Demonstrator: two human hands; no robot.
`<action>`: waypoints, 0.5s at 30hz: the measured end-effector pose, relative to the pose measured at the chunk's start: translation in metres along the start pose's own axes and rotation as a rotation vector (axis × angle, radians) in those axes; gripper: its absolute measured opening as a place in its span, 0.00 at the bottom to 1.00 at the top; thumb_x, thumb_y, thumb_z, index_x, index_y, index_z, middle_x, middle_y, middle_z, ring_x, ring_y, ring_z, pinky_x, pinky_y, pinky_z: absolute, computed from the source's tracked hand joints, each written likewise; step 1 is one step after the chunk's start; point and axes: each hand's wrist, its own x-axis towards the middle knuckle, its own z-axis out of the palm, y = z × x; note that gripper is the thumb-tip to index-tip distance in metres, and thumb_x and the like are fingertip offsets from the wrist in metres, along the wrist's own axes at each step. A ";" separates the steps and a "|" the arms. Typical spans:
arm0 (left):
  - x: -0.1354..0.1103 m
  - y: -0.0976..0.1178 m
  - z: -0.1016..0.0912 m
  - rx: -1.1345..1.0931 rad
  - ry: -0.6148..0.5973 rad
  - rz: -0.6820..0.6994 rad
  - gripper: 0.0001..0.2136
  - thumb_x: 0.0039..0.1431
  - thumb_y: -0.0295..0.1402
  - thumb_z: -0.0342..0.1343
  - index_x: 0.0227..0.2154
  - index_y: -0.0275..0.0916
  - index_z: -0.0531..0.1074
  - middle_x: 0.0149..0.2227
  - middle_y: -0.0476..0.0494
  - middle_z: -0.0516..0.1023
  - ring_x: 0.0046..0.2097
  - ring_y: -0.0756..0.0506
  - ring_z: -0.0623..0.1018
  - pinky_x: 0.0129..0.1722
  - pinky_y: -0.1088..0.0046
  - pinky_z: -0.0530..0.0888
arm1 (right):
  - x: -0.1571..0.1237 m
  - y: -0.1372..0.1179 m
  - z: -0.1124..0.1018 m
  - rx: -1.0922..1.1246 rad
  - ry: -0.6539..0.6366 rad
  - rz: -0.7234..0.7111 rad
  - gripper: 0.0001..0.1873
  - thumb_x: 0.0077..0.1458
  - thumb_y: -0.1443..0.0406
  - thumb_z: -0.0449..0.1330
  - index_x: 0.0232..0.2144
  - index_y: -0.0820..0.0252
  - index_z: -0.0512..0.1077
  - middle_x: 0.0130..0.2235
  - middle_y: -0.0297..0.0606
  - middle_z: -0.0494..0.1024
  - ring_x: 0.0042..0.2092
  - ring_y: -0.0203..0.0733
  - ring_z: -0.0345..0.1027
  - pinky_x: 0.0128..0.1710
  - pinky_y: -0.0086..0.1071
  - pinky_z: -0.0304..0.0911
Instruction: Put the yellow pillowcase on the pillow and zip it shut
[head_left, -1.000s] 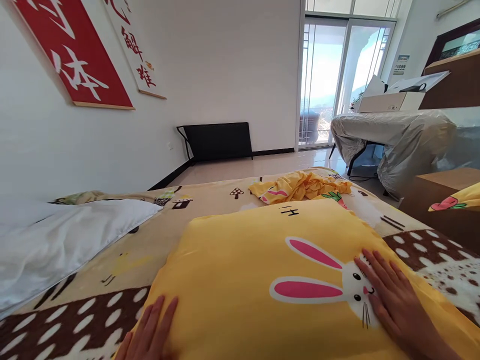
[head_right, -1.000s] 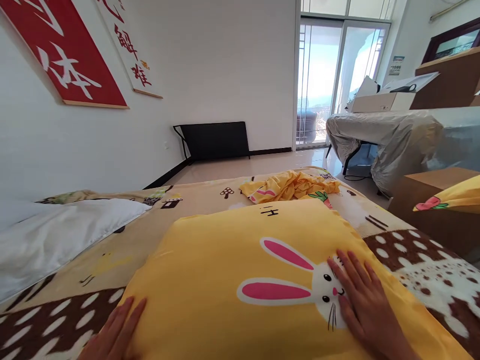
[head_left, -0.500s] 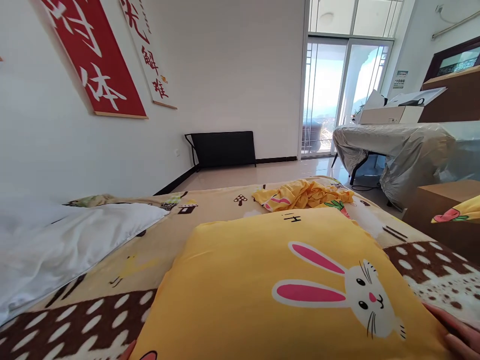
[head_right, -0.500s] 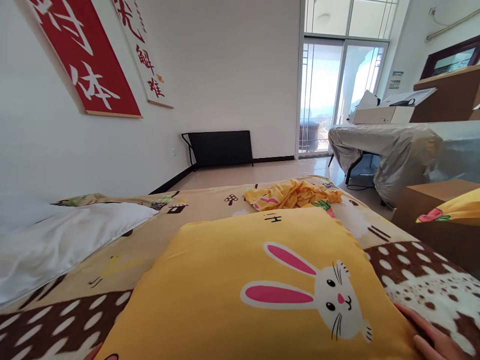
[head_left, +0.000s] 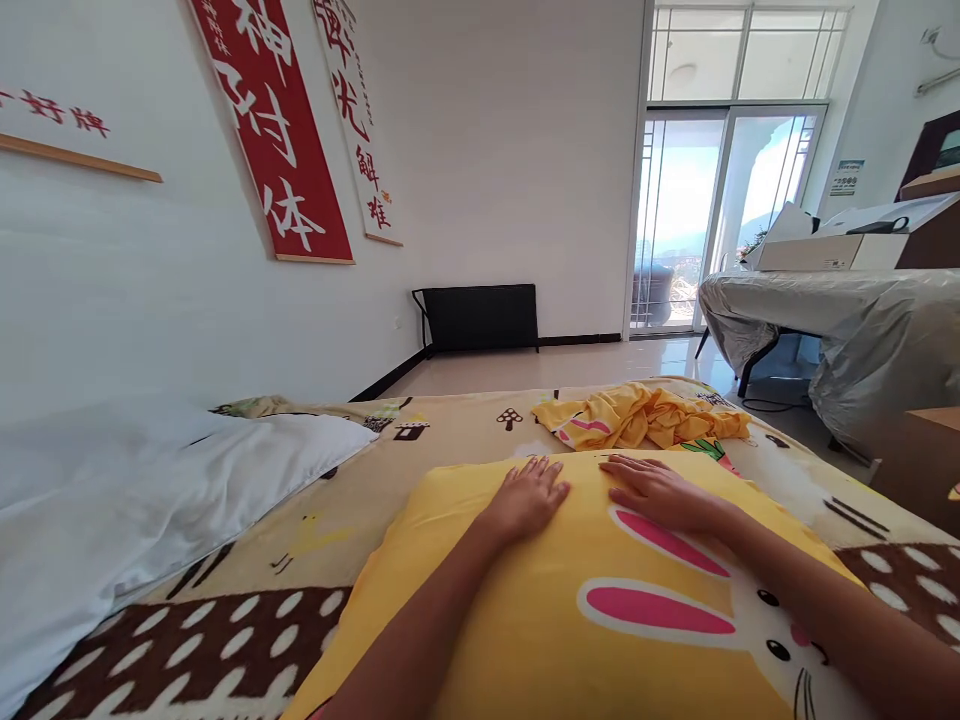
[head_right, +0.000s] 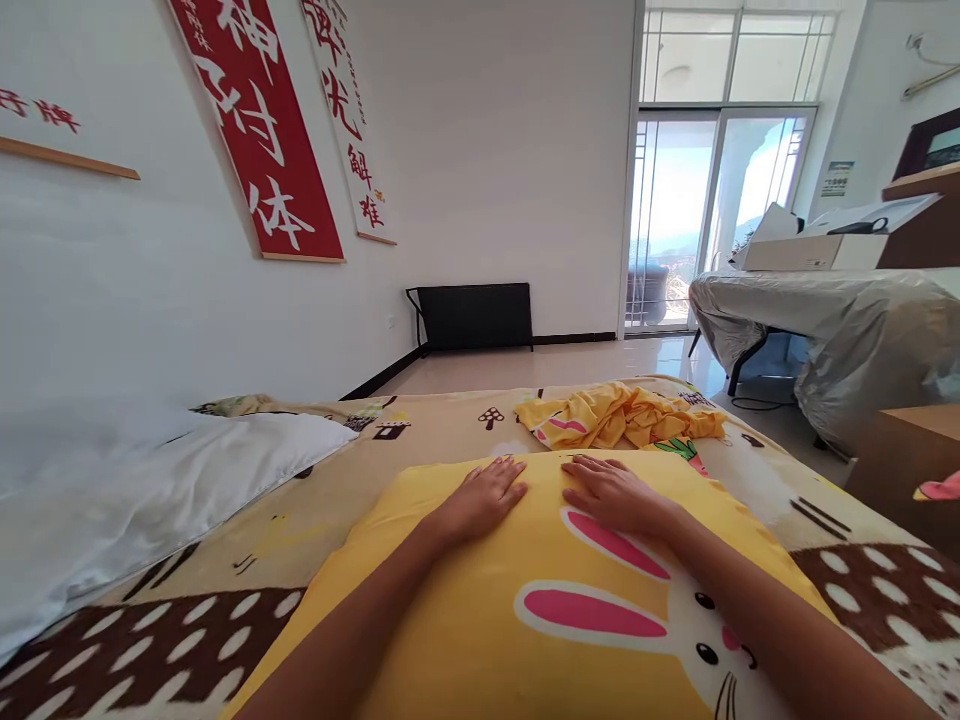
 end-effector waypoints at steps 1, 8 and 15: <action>0.020 -0.004 0.000 -0.010 -0.020 -0.006 0.31 0.62 0.50 0.31 0.62 0.39 0.55 0.65 0.43 0.52 0.66 0.42 0.51 0.63 0.56 0.48 | 0.016 0.006 -0.001 0.023 -0.031 -0.005 0.37 0.56 0.42 0.35 0.61 0.49 0.55 0.61 0.32 0.54 0.63 0.34 0.52 0.65 0.34 0.52; 0.068 -0.107 -0.001 -0.050 -0.086 -0.196 0.28 0.60 0.49 0.33 0.55 0.42 0.66 0.59 0.44 0.63 0.60 0.41 0.64 0.59 0.61 0.58 | 0.036 0.117 0.027 0.201 -0.105 0.272 0.41 0.54 0.40 0.33 0.56 0.53 0.64 0.55 0.36 0.65 0.55 0.36 0.64 0.58 0.34 0.60; 0.032 -0.175 -0.007 -0.017 0.193 -0.452 0.27 0.58 0.42 0.36 0.45 0.33 0.75 0.48 0.36 0.75 0.50 0.39 0.75 0.47 0.67 0.71 | -0.014 0.193 0.053 0.244 -0.020 0.494 0.36 0.58 0.48 0.35 0.50 0.64 0.71 0.48 0.43 0.71 0.47 0.34 0.70 0.52 0.30 0.66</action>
